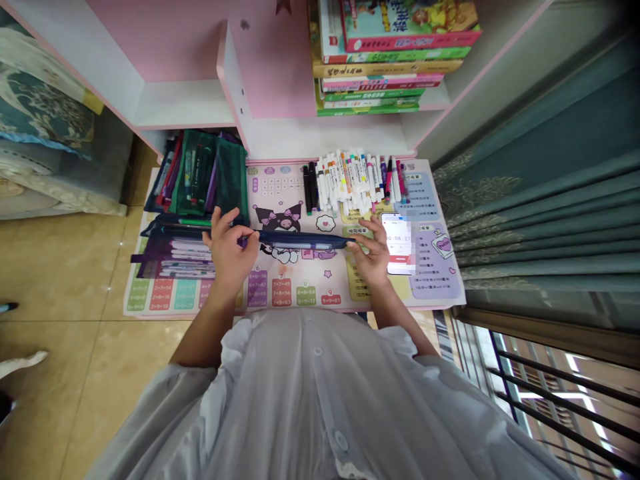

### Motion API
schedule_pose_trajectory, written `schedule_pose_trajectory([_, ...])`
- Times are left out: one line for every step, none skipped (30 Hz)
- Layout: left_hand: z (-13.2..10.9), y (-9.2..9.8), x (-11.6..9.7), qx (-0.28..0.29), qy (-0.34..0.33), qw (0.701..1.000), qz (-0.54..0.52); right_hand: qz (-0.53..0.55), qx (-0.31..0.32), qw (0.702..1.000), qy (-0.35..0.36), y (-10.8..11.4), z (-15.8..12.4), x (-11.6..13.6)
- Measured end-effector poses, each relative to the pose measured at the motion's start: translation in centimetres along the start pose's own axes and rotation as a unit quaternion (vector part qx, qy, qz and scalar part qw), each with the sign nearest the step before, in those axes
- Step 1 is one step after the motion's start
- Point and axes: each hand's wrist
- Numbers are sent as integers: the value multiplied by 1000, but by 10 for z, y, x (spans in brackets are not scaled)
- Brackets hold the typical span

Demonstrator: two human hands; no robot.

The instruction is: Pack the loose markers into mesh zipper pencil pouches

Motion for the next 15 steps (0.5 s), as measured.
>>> schedule_pose_trajectory([0, 1, 1, -5, 5, 1000, 1, 3, -4, 1000, 3, 0, 0, 0])
schedule_pose_trajectory([1, 1, 3, -9, 8, 1000, 1, 6, -7, 1000, 7, 0, 0, 0])
schedule_pose_trajectory([1, 2, 4, -11, 9, 1000, 0, 9, -8, 1000, 12, 0, 0, 0])
schedule_pose_trajectory([2, 2, 6, -13, 9, 1000, -3, 9, -8, 1000, 17, 0, 0, -1])
schedule_pose_trajectory([2, 1, 8, -13, 8, 1000, -5, 9, -7, 1000, 21, 0, 0, -1])
schedule_pose_trajectory([3, 1, 9, -14, 8, 1000, -7, 7, -5, 1000, 24, 0, 0, -1])
schedule_pose_trajectory([3, 0, 11, -15, 9, 1000, -9, 4, -2, 1000, 24, 0, 0, -1])
schedule_pose_trajectory([3, -2, 12, -16, 10, 1000, -9, 1, 0, 1000, 21, 0, -1, -1])
schedule_pose_trajectory([3, -3, 14, -15, 11, 1000, -10, -3, 2, 1000, 17, 0, -1, -2])
schedule_pose_trajectory([3, -4, 15, -12, 11, 1000, -9, -5, 4, 1000, 14, 1, -1, -2])
schedule_pose_trajectory([2, -5, 16, -8, 10, 1000, -8, -6, 4, 1000, 11, 1, -2, -3])
schedule_pose_trajectory([2, -5, 17, -4, 7, 1000, -5, -5, 5, 1000, 11, 1, -2, -3])
schedule_pose_trajectory([1, -5, 18, -1, 3, 1000, 0, -3, 5, 1000, 11, 1, -2, -4])
schedule_pose_trajectory([1, -5, 18, 1, -3, 1000, 8, 0, 7, 1000, 11, 2, -3, -4])
schedule_pose_trajectory([1, -5, 19, 6, -13, 1000, 19, 2, 12, 1000, 10, 2, -3, -4])
Point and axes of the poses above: each hand's wrist, its own z-axis towards the middle knuckle, its own y-axis out of the back of the hand, x = y × z, and after that the axes turned 9 degrees about x, right-handed
